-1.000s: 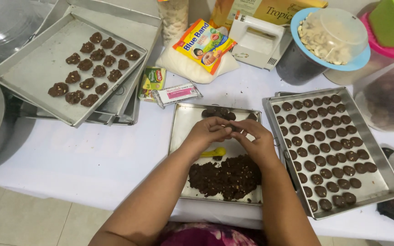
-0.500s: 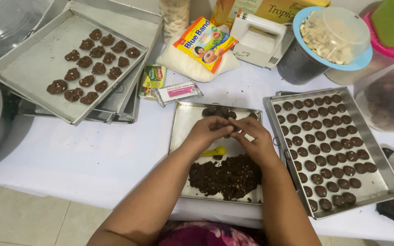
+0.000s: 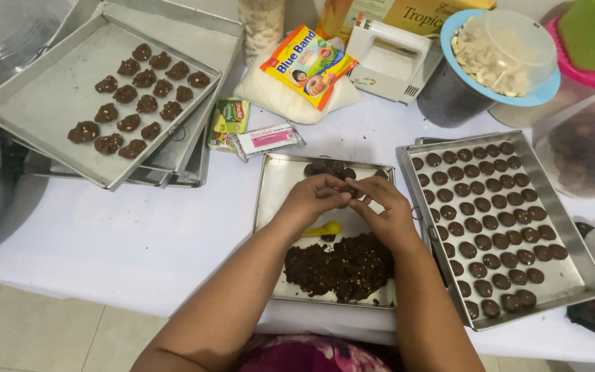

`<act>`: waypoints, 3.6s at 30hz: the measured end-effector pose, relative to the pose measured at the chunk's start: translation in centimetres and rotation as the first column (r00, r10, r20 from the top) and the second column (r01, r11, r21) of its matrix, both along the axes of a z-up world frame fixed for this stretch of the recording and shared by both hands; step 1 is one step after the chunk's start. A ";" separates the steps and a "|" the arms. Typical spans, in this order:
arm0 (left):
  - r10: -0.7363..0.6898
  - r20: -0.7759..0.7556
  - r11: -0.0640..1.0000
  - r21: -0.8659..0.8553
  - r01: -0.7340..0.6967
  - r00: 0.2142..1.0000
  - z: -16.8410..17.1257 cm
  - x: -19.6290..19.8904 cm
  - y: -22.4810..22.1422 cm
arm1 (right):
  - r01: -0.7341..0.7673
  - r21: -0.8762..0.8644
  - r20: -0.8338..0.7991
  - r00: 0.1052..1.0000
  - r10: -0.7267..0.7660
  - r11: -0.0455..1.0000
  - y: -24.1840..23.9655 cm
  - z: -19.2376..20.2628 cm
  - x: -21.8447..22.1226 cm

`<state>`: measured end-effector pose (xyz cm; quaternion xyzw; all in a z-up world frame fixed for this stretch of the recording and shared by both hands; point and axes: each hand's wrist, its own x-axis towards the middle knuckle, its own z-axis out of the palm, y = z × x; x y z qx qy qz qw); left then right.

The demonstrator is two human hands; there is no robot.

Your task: Shaping chocolate dough into small balls and placing them in a baking tray

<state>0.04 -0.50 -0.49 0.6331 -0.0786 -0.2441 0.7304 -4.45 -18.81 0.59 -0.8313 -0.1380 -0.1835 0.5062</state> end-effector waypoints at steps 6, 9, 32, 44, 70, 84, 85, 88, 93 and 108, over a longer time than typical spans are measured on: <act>0.003 0.037 0.997 0.082 -0.006 0.999 -0.4 0.2 0.0 | -0.040 -0.011 0.034 0.999 0.041 0.999 0.0 -0.1 0.0; 0.005 0.035 0.997 0.080 -0.008 0.999 -0.9 0.4 0.1 | -0.026 -0.005 0.041 0.999 0.026 1.000 -0.2 -0.2 0.1; 0.033 0.037 0.997 0.065 -0.036 0.999 -0.8 0.5 -0.2 | -0.022 0.017 0.028 0.999 0.021 1.000 0.0 -0.1 0.0; 0.024 -0.038 0.999 -0.046 -0.026 0.999 -0.8 0.3 0.2 | -0.011 -0.005 0.030 0.999 0.011 1.000 0.2 0.3 0.0; -0.025 0.044 0.999 0.049 0.023 0.999 0.3 0.1 -0.1 | -0.057 -0.065 0.067 0.996 0.061 0.996 0.5 0.8 -0.2; -0.009 -0.034 1.000 -0.007 0.009 0.999 0.9 -0.1 0.6 | 0.043 0.010 -0.070 0.997 -0.042 0.999 0.7 0.8 -0.6; -0.010 -0.034 1.000 -0.008 0.010 0.999 0.6 0.0 0.6 | 0.043 0.009 -0.070 0.997 -0.042 0.999 0.7 0.8 -0.6; -0.020 -0.015 1.000 -0.023 0.019 1.000 0.1 0.1 0.5 | 0.053 0.011 -0.090 0.995 -0.052 0.999 0.9 0.8 -0.7; -0.008 -0.054 0.998 -0.064 0.005 0.998 0.1 0.2 0.3 | 0.099 -0.008 -0.049 0.994 -0.099 0.995 1.3 1.9 -0.9; 0.080 -0.034 0.996 -0.033 -0.081 0.996 1.0 -0.1 0.4 | 0.203 0.085 -0.040 0.979 -0.200 0.976 -4.8 7.7 -9.2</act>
